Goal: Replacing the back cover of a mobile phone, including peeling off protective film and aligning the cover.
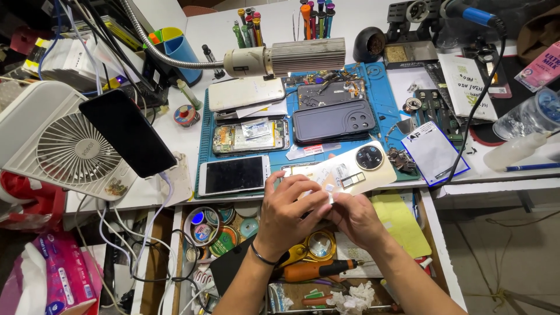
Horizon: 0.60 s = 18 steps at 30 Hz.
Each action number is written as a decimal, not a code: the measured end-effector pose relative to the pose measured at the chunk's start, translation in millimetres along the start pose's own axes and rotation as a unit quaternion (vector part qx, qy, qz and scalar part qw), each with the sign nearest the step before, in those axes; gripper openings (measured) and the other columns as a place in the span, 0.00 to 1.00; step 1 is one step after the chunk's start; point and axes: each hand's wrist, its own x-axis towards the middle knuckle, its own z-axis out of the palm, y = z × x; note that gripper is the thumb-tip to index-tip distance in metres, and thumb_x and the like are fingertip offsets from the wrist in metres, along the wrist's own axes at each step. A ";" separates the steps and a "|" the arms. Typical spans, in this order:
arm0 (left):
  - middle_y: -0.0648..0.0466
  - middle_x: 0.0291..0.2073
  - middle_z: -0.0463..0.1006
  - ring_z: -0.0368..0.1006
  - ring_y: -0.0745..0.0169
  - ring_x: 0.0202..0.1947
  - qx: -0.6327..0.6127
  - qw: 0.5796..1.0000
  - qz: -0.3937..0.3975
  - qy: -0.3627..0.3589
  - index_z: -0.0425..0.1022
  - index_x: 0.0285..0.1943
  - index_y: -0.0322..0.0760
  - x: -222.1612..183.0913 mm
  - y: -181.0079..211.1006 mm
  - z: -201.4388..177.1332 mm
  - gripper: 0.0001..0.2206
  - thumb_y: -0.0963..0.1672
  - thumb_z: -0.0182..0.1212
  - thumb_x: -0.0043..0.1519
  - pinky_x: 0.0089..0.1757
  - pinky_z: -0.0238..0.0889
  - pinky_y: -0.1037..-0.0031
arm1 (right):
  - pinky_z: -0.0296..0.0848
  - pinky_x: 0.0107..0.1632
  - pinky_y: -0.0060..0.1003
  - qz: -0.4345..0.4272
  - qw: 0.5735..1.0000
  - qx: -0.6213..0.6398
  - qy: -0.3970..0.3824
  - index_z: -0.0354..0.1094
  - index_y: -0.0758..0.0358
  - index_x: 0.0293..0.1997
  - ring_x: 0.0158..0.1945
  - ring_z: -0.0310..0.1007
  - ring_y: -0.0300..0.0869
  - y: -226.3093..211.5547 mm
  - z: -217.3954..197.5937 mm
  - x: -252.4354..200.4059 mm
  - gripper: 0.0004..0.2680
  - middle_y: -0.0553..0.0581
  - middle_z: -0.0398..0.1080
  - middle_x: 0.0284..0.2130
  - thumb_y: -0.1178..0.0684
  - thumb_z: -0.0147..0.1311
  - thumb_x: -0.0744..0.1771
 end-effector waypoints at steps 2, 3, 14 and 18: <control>0.59 0.38 0.81 0.76 0.56 0.46 -0.007 1.000 -0.008 0.000 0.83 0.44 0.50 -0.3 0.9 -0.7 0.08 0.46 0.72 0.58 0.57 0.56 0.47 | 0.80 0.42 0.44 0.001 1.000 -0.004 0.003 0.69 0.80 0.42 0.34 0.70 0.45 3.1 -5.6 1.8 0.06 0.67 0.69 0.34 0.65 0.45 0.68; 0.60 0.38 0.81 0.76 0.57 0.46 -0.014 1.000 -0.017 0.000 0.84 0.44 0.51 -0.6 1.3 -1.2 0.07 0.45 0.72 0.57 0.57 0.56 0.47 | 0.79 0.41 0.43 0.003 1.000 -0.009 0.006 0.69 0.81 0.41 0.34 0.69 0.45 4.8 -8.4 2.7 0.06 0.67 0.69 0.33 0.66 0.46 0.68; 0.60 0.36 0.85 0.80 0.57 0.46 -0.062 0.995 -0.072 0.005 0.81 0.38 0.46 -4.4 -1.3 1.7 0.01 0.42 0.67 0.62 0.57 0.58 0.50 | 0.79 0.48 0.59 0.029 0.997 -0.034 -0.065 0.71 0.88 0.42 0.41 0.75 0.59 35.9 -54.2 21.5 0.10 0.78 0.72 0.38 0.64 0.44 0.67; 0.58 0.34 0.85 0.81 0.56 0.44 -0.074 0.994 -0.086 0.001 0.81 0.38 0.44 -2.8 -1.9 -1.3 0.01 0.42 0.67 0.62 0.57 0.58 0.50 | 0.78 0.50 0.65 0.046 0.994 -0.029 -0.100 0.68 0.92 0.47 0.47 0.75 0.71 37.2 -66.3 29.2 0.13 0.88 0.71 0.46 0.63 0.42 0.67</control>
